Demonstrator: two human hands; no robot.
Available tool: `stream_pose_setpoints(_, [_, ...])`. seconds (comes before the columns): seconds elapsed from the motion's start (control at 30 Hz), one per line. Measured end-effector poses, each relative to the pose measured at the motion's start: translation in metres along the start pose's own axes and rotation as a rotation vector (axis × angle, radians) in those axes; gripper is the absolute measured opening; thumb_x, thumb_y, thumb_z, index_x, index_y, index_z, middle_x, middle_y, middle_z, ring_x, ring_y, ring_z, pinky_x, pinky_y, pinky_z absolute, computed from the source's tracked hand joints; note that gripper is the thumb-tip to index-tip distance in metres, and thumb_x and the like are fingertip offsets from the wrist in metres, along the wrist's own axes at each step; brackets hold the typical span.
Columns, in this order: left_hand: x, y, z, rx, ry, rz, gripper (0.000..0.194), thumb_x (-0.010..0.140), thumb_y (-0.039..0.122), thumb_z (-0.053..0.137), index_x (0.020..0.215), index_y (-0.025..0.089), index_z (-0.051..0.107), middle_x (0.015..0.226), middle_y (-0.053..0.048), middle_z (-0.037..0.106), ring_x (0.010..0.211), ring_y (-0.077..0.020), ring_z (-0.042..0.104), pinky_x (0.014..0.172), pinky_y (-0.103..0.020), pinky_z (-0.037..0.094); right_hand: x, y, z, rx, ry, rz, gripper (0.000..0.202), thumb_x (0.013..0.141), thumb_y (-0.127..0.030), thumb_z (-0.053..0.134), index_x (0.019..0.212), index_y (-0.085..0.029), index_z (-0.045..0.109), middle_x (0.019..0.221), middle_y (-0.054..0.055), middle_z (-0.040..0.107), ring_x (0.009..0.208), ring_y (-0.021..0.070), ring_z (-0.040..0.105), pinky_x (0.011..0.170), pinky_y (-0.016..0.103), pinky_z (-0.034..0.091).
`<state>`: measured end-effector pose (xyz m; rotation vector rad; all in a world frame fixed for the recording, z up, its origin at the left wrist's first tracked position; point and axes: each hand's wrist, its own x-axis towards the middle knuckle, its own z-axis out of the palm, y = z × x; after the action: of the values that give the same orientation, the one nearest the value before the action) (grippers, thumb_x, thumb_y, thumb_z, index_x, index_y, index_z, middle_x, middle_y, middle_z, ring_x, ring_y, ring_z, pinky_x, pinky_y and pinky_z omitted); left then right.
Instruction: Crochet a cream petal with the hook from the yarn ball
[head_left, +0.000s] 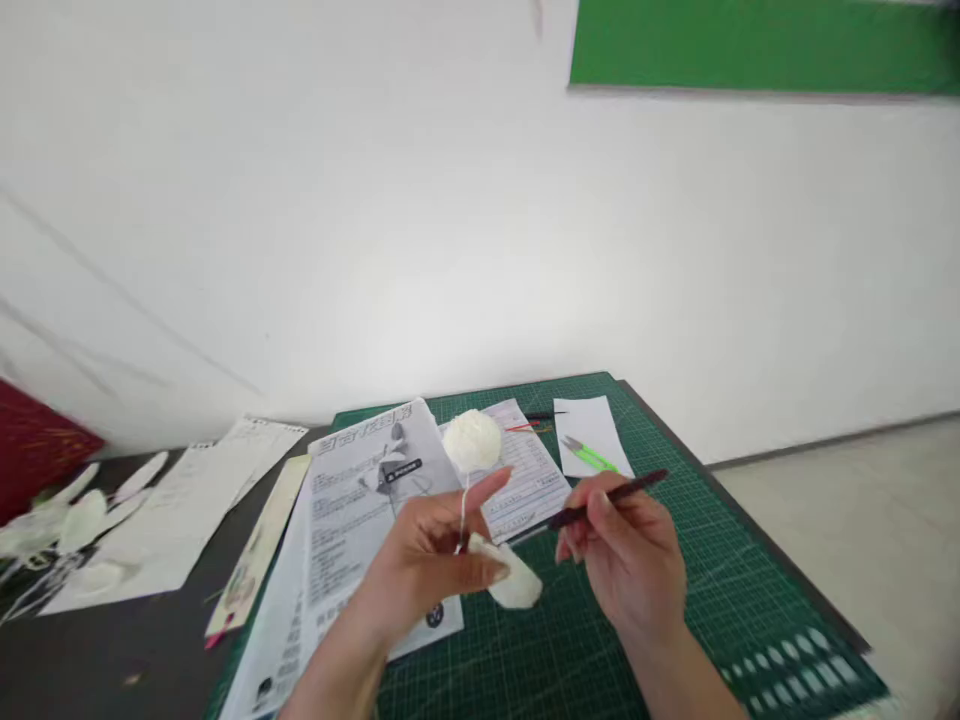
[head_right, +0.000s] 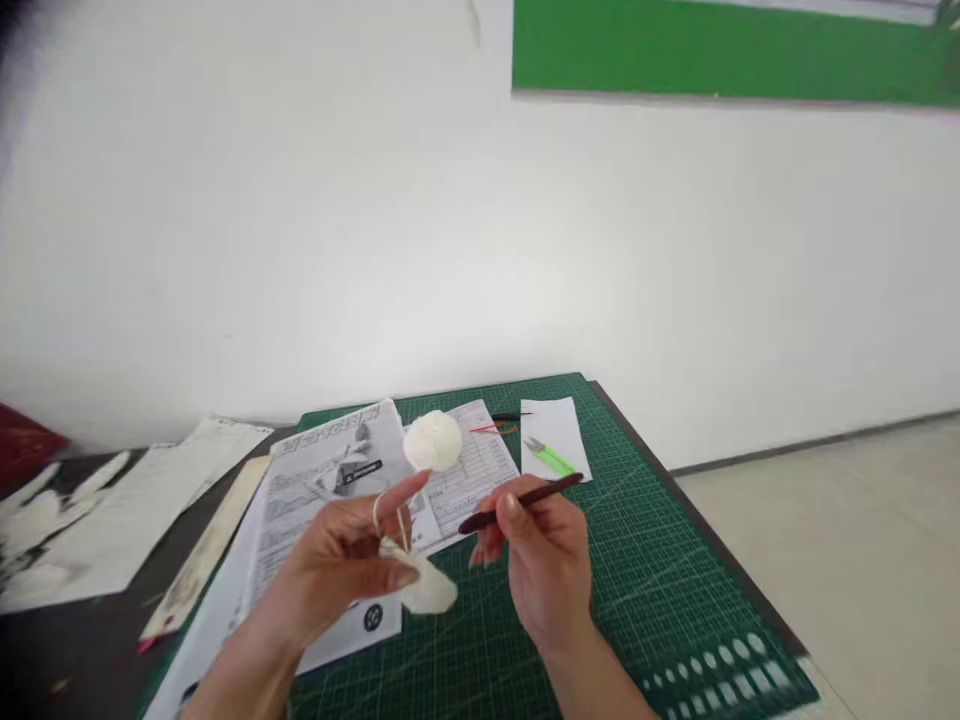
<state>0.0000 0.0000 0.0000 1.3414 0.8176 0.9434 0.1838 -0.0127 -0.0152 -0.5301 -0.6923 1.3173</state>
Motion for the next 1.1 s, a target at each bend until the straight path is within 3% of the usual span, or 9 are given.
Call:
stream_pose_setpoints(0.1, [0.0,-0.008,0.007,0.1,0.121,0.282,0.051,0.072,0.004,0.07,0.113,0.034,0.069,0.063,0.006,0.059,0.057,-0.0083,0.048,0.059,-0.02,0.042,0.01,0.008,-0.001,0.102,0.058,0.204,0.018,0.069,-0.028,0.08,0.068,-0.012,0.072,0.045,-0.002,0.06,0.034,0.0055,0.051,0.034,0.014,0.049])
stream_pose_setpoints(0.2, [0.001,-0.014,0.011,0.298,0.219,0.537,0.063,0.075,0.0,0.064,0.126,0.037,0.059,0.071,0.005,0.059,0.065,-0.0101,0.052,0.061,-0.02,0.043,0.015,0.016,-0.001,0.208,0.12,0.394,0.023,0.06,-0.026,0.086,0.07,-0.01,0.073,0.046,-0.001,0.062,0.034,0.0038,0.052,0.035,0.011,0.049])
stream_pose_setpoints(0.37, [0.003,-0.014,0.009,0.561,0.292,0.742,0.064,0.077,-0.004,0.06,0.131,0.031,0.053,0.081,0.003,0.063,0.067,-0.0101,0.052,0.062,-0.02,0.043,0.015,0.022,0.001,0.255,0.154,0.466,0.028,0.056,-0.024,0.088,0.076,-0.01,0.074,0.053,0.0,0.067,0.041,0.0044,0.059,0.042,0.01,0.053])
stream_pose_setpoints(0.6, [0.006,-0.01,0.008,0.586,0.259,0.766,0.065,0.078,-0.003,0.059,0.132,0.031,0.052,0.088,0.003,0.064,0.07,-0.0097,0.053,0.065,-0.02,0.044,0.011,0.016,0.008,0.137,0.099,0.304,0.024,0.064,-0.029,0.084,0.077,-0.011,0.074,0.054,0.001,0.068,0.042,0.0059,0.061,0.044,0.012,0.054])
stream_pose_setpoints(0.9, [0.006,-0.021,0.009,0.545,0.276,0.65,0.065,0.08,-0.001,0.06,0.133,0.035,0.051,0.091,0.002,0.067,0.08,-0.0115,0.056,0.073,-0.021,0.046,0.006,0.016,0.01,-0.094,0.02,0.132,0.017,0.074,-0.031,0.076,0.081,-0.015,0.075,0.057,0.001,0.07,0.044,0.0079,0.063,0.046,0.014,0.054])
stream_pose_setpoints(1.0, [0.006,-0.028,0.012,0.427,0.344,0.58,0.059,0.079,0.002,0.063,0.127,0.035,0.057,0.084,0.003,0.063,0.076,-0.0109,0.056,0.072,-0.021,0.046,0.0,0.02,0.01,-0.224,-0.024,-0.046,0.008,0.081,-0.022,0.069,0.086,-0.019,0.074,0.064,0.001,0.072,0.051,0.0099,0.067,0.05,0.017,0.057])
stream_pose_setpoints(1.1, [0.006,-0.031,0.019,0.199,0.479,0.43,0.052,0.078,0.01,0.067,0.125,0.031,0.061,0.077,0.003,0.062,0.073,-0.0112,0.057,0.075,-0.023,0.047,-0.009,0.024,0.008,-0.432,-0.13,-0.351,0.022,0.083,-0.009,0.061,0.097,-0.022,0.072,0.079,0.003,0.074,0.063,0.0137,0.07,0.059,0.024,0.06])
